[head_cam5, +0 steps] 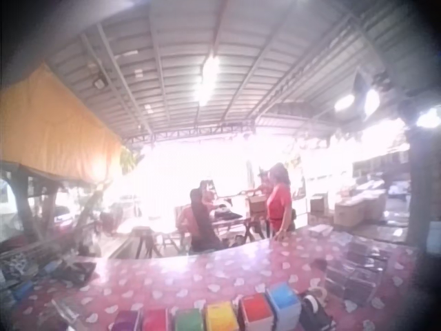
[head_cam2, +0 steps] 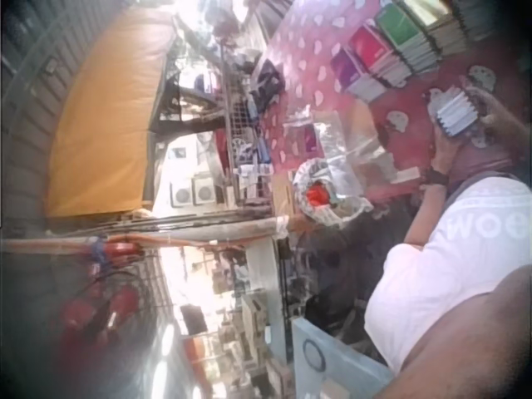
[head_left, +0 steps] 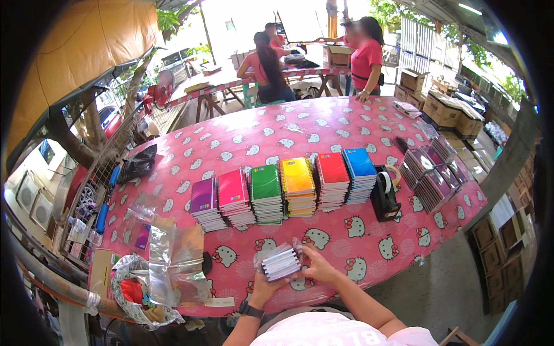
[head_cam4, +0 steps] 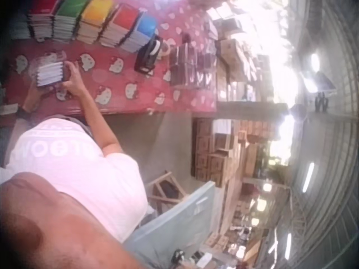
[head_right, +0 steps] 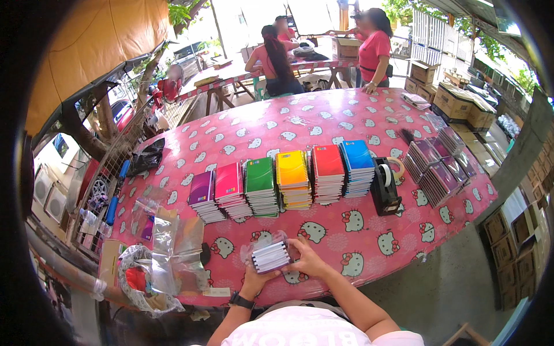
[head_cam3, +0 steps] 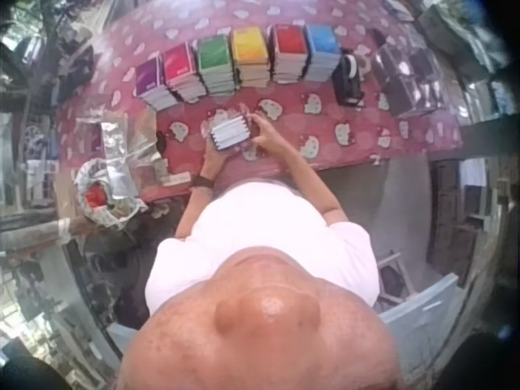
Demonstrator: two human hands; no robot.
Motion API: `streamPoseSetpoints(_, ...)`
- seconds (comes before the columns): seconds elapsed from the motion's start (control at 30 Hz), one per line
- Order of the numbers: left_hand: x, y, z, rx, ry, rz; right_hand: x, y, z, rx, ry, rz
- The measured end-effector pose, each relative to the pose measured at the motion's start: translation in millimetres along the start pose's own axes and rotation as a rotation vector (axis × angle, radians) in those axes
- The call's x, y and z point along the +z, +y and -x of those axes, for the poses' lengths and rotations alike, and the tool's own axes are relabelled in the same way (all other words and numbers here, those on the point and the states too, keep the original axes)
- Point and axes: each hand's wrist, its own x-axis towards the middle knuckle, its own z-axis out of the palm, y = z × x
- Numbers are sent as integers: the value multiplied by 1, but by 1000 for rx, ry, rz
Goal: The person places colorful spiral-bound notebooks into clear plastic bags and seals them with tape. The person handles notebooks of different colors, inserts them into bags, and uses a tape dispenser to seal the packages.
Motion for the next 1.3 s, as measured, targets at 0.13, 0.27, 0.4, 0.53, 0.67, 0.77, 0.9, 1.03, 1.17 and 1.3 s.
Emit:
streamPoseSetpoints(0.13, 11, -6, 4, 193, 163, -406, -14, 6, 10, -9, -89, -317)
streamPoseSetpoints(0.27, 46, 5, 3, 136, 109, 148, -30, 4, 17, -36, -127, -373)
streamPoseSetpoints(0.4, 66, -12, 1, 93, 148, 126, -27, 11, 19, -53, -177, -418)
streamPoseSetpoints(0.53, 55, -33, 4, 79, 168, -60, -34, 14, 18, -132, -254, -260)
streamPoseSetpoints(0.67, 71, -7, 9, 247, 269, -227, -34, 20, 21, -106, -308, -411)
streamPoseSetpoints(0.77, 80, 0, 9, 121, 269, -49, -41, 20, 19, -216, -286, -170)
streamPoseSetpoints(0.9, 85, 4, 11, 75, 302, 18, -48, 18, 17, -212, -311, -83)
streamPoseSetpoints(1.03, 84, -15, 11, 145, 329, -15, -37, 37, 17, -46, -312, -398)
streamPoseSetpoints(1.17, 77, -31, 11, 246, 353, -122, -34, 38, 14, 10, -326, -422)
streamPoseSetpoints(1.3, 88, 0, 7, 199, 321, -13, -31, 48, 11, -45, -338, -349)
